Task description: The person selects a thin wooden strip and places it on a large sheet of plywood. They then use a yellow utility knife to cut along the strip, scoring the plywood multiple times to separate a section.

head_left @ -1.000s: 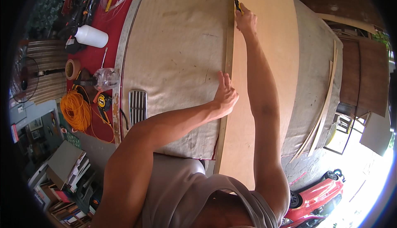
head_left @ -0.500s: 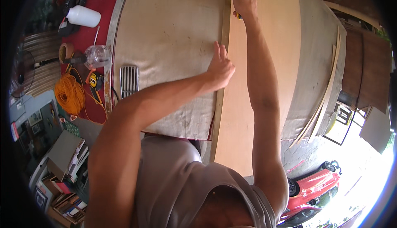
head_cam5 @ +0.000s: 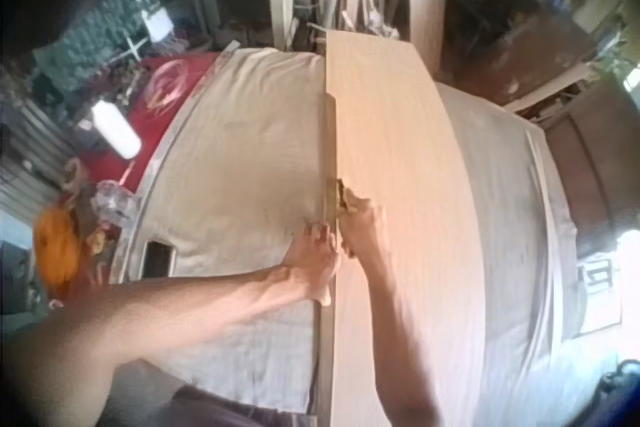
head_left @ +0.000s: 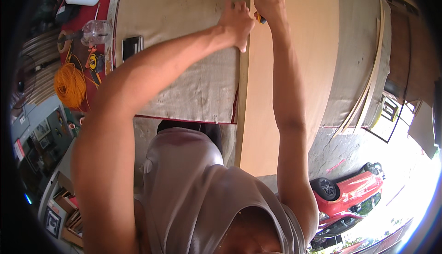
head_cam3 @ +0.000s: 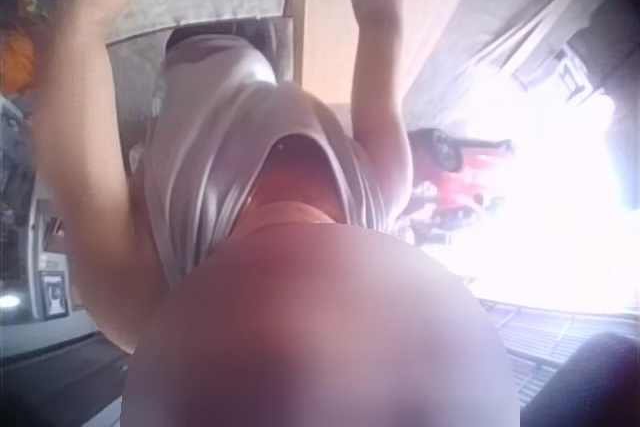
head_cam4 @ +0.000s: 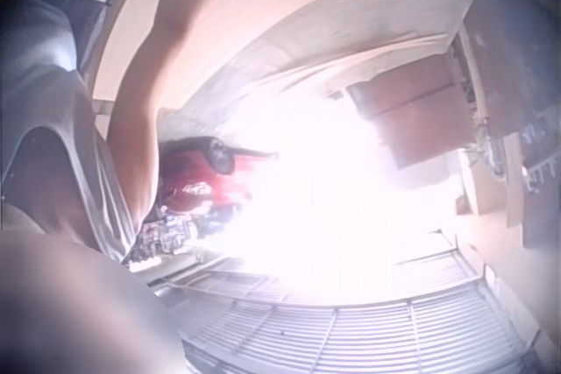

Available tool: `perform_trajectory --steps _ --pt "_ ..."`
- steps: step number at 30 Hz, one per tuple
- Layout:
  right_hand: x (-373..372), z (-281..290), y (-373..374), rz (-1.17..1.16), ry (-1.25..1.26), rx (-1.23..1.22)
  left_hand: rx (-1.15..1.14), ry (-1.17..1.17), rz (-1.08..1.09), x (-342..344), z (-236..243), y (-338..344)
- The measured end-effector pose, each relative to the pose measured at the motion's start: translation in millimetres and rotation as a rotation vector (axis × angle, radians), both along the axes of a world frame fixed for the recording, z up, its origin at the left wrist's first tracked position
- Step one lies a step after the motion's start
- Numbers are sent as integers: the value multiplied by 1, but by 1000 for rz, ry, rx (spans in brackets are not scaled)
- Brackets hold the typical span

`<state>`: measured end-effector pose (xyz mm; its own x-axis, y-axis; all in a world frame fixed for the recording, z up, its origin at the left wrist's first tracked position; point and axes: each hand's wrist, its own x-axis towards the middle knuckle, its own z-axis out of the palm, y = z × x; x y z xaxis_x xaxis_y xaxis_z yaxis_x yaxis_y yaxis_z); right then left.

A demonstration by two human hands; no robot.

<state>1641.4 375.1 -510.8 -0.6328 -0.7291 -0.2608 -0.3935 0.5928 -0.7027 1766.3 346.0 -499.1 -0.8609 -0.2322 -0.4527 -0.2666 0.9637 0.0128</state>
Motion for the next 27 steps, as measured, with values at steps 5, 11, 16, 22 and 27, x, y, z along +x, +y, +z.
perform_trajectory --steps 5,11,16,22,27 --pt "29 20 54 -34 -193 6 58 -46 36 -6 5 1" --pt "73 37 107 9 -106 0 56 62 121 4 -20 -4" --pt "91 -4 165 5 95 -9 1 52 70 -9 -17 1" --pt "135 20 217 -19 53 72 -58 -1 114 -3 5 10" --pt "163 28 264 -40 14 109 -105 31 123 -5 -1 12"
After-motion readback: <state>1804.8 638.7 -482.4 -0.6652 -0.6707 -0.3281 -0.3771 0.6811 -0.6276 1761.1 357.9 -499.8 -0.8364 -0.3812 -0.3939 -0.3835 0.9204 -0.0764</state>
